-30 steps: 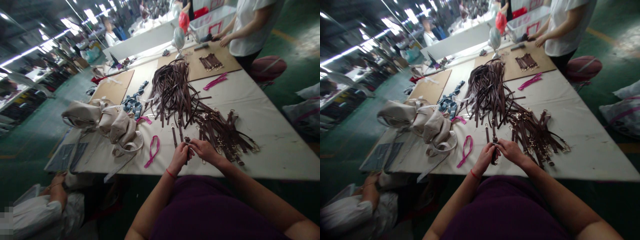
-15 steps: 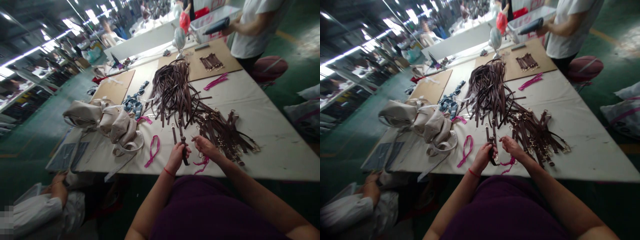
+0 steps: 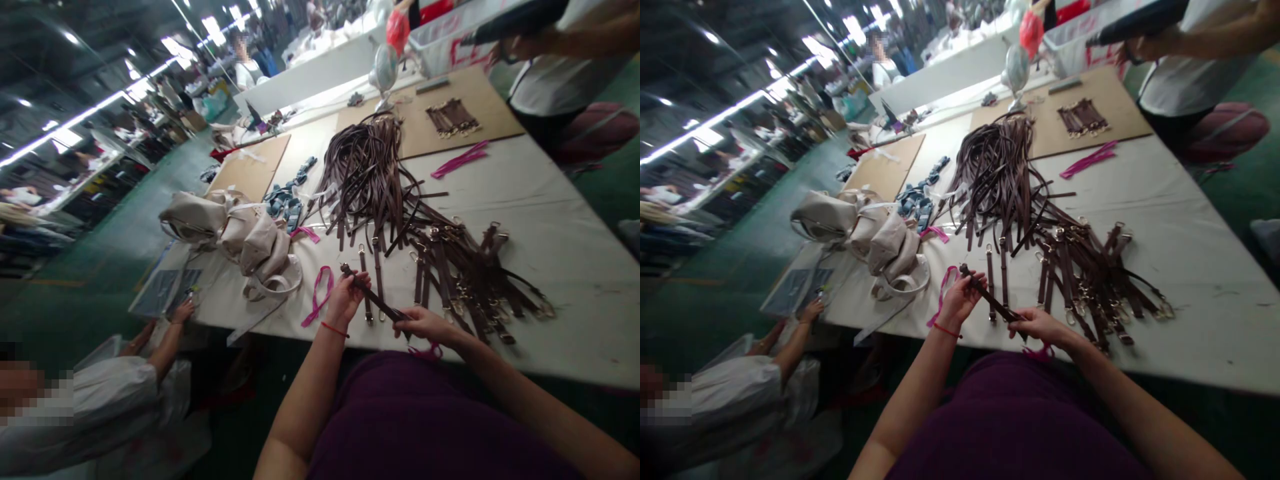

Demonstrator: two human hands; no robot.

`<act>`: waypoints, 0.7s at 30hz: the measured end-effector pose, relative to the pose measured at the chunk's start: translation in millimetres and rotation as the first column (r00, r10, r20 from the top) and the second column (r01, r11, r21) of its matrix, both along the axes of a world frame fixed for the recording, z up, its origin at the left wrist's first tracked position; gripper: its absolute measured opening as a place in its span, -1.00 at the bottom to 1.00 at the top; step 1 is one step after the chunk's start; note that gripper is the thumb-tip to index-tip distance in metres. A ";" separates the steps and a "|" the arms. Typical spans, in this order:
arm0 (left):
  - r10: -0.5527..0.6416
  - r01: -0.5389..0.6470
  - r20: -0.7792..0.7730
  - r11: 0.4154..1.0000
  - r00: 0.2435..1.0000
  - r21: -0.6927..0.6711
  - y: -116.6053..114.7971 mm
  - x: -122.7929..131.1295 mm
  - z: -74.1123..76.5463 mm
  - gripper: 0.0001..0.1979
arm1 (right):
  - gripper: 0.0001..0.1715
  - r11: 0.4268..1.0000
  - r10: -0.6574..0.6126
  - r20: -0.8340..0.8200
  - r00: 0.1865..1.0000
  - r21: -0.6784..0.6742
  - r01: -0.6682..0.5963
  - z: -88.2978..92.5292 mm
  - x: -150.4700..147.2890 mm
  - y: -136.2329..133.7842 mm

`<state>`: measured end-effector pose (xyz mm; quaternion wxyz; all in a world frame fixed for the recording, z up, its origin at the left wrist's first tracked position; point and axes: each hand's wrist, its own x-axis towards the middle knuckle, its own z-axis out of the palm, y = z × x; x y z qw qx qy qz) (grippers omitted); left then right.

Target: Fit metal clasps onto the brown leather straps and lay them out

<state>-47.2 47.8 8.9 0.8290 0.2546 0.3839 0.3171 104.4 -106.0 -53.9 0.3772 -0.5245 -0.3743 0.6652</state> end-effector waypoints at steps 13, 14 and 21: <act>0.047 -0.018 0.173 0.987 0.984 -0.161 9.3 -2.7 5.4 -0.73 | -0.56 0.998 -0.036 0.018 0.999 -0.043 0.037 -0.7 -0.7 -6.8; 0.034 -0.006 0.180 0.988 0.983 -0.155 8.3 -3.8 6.2 -0.71 | -0.55 0.998 -0.050 0.001 0.999 -0.047 0.050 -1.5 -0.6 -7.4; -0.132 0.136 0.106 0.990 0.985 -0.031 -12.9 1.5 -3.1 -0.81 | -0.58 0.997 -0.072 -0.020 0.997 -0.020 0.071 3.2 -1.6 -3.7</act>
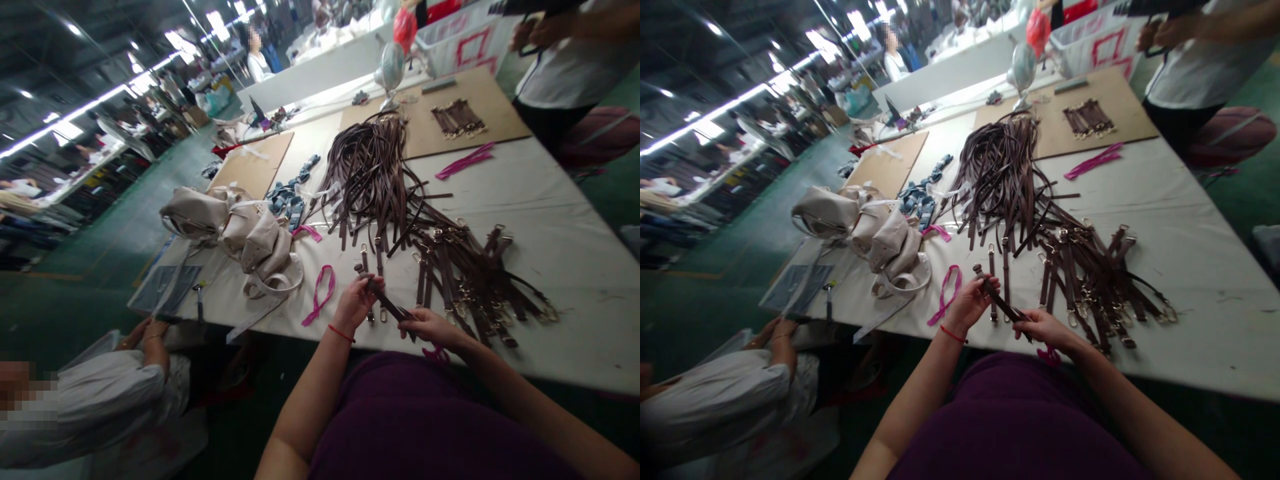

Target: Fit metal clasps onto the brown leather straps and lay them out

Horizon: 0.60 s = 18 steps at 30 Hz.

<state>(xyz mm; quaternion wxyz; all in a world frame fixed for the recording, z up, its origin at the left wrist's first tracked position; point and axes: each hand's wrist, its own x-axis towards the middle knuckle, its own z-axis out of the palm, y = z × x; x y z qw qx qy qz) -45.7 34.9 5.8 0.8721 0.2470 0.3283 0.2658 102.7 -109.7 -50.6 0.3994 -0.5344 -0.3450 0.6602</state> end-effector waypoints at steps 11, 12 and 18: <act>0.363 -0.357 -0.106 0.932 0.926 0.067 54.7 -18.1 -18.3 -0.85 | -0.70 0.984 0.163 0.140 0.977 -0.090 -0.152 6.9 31.7 12.7; 0.372 -0.370 -0.110 0.928 0.922 0.035 53.8 -19.2 -20.9 -0.85 | -0.71 0.985 0.155 0.111 0.982 -0.086 -0.146 8.0 31.4 14.2; 0.084 -0.099 -0.103 0.985 0.991 -0.141 18.9 -14.5 -30.4 -0.84 | -0.58 0.999 0.052 -0.270 0.962 0.000 -0.054 11.2 14.8 24.6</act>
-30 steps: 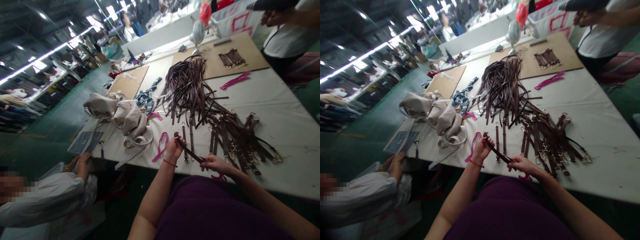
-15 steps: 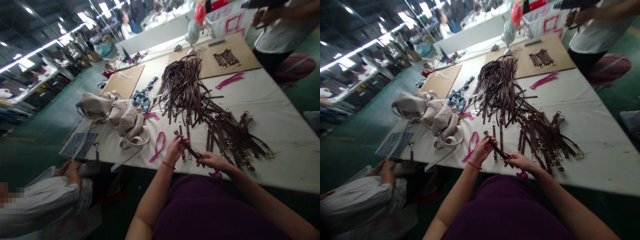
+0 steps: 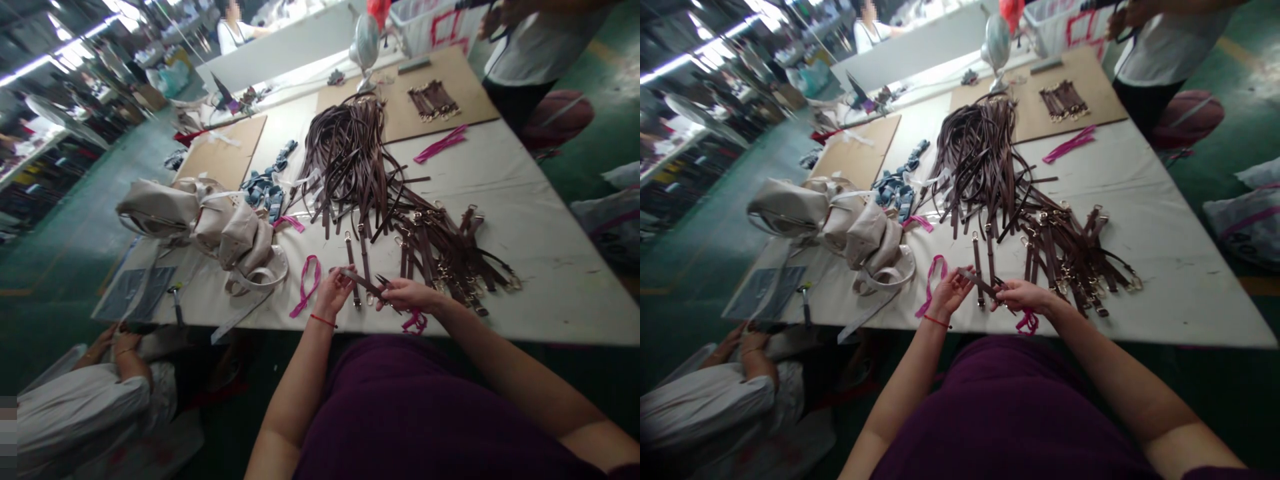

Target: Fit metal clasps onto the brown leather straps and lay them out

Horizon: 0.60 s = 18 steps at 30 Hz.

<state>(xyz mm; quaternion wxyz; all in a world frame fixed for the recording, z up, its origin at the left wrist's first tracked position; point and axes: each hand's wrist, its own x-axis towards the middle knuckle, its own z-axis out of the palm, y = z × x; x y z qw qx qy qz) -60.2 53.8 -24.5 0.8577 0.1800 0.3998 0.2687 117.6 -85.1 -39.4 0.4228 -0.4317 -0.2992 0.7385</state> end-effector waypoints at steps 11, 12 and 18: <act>-0.062 0.080 -0.120 0.986 0.991 0.148 -12.6 16.8 3.8 -0.91 | -0.59 0.996 -0.089 -0.078 0.993 -0.019 0.087 21.6 -3.1 -5.8; -0.065 0.087 -0.144 0.984 0.987 0.154 -11.8 18.7 4.1 -0.91 | -0.57 0.996 -0.093 -0.066 0.993 -0.021 0.092 21.9 -2.5 -6.8; -0.165 0.212 -0.205 0.949 0.965 0.234 -5.6 36.0 4.3 -0.86 | -0.49 0.966 -0.255 0.025 0.967 0.045 0.253 8.4 -10.7 -14.2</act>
